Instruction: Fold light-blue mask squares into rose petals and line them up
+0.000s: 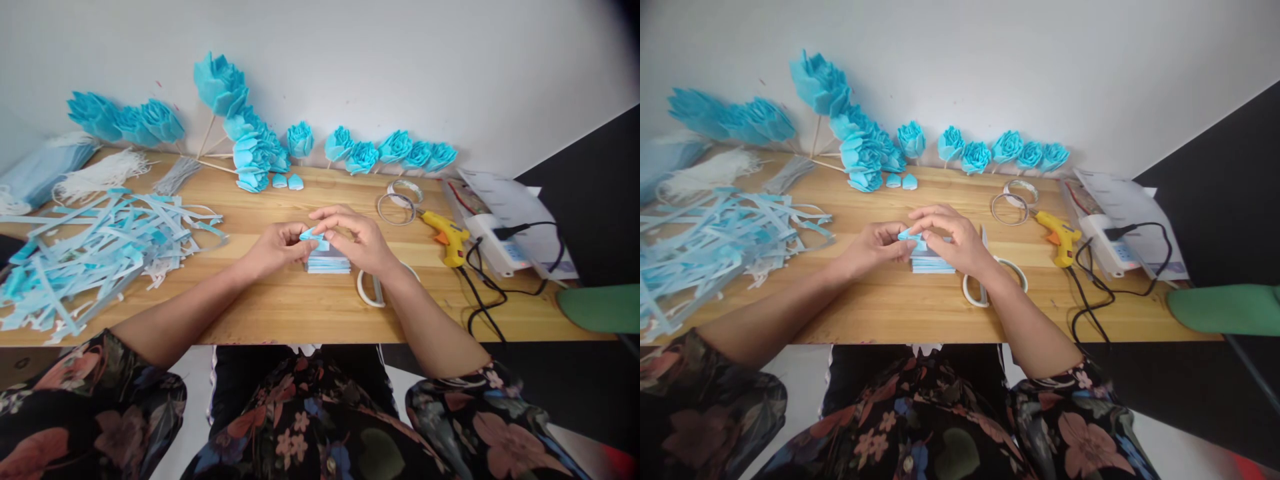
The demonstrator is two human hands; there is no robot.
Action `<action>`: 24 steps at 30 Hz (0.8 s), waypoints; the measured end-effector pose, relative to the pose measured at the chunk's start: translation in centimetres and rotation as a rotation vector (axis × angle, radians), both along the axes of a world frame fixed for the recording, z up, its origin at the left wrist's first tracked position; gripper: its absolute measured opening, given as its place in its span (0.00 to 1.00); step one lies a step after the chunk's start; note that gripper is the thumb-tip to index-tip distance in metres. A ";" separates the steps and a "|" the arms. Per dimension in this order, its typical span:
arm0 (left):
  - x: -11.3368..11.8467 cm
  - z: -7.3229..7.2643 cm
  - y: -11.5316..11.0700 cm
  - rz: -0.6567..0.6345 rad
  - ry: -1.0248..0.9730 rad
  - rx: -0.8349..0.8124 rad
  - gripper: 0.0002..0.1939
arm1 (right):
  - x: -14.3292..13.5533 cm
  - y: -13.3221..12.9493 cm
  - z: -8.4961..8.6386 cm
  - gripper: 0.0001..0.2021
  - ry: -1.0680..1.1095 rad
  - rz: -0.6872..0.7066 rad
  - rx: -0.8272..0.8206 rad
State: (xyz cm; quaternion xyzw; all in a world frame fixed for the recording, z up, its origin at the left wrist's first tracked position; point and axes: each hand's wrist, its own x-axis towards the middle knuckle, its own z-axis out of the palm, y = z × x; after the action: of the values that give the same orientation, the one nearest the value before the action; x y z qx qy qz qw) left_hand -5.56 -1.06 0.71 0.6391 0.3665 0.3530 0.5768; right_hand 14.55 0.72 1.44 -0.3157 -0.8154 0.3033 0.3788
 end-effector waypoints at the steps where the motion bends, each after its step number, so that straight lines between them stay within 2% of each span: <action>1: 0.0 0.0 0.0 0.005 -0.001 0.004 0.16 | 0.0 0.0 0.0 0.09 0.003 0.006 -0.011; 5: 0.0 -0.1 0.0 0.013 0.005 0.025 0.17 | 0.0 -0.1 0.3 0.09 0.010 0.007 -0.043; 10: 0.0 -0.2 0.1 0.024 0.002 0.016 0.17 | -0.4 -0.1 0.2 0.05 0.015 -0.067 -0.039; 14: 0.0 -0.2 0.1 0.041 -0.003 0.030 0.19 | -0.9 -0.2 -0.4 0.04 0.084 -0.081 -0.151; 16: 0.1 -0.3 0.2 0.063 0.004 0.055 0.19 | -1.0 -0.1 -0.8 0.07 0.126 -0.106 -0.231; 21: 0.2 -0.6 0.2 0.104 0.037 0.102 0.20 | -1.2 0.3 -1.6 0.28 0.210 -0.122 -0.378; 24: 0.1 -0.5 0.1 0.117 0.059 0.102 0.18 | -1.1 0.3 -1.5 0.27 0.204 -0.117 -0.407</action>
State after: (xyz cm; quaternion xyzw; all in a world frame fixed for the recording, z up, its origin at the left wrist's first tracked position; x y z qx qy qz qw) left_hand -5.41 -0.99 0.16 0.6553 0.4016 0.3853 0.5107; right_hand 13.43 1.01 -0.05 -0.3998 -0.6752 0.4695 0.4047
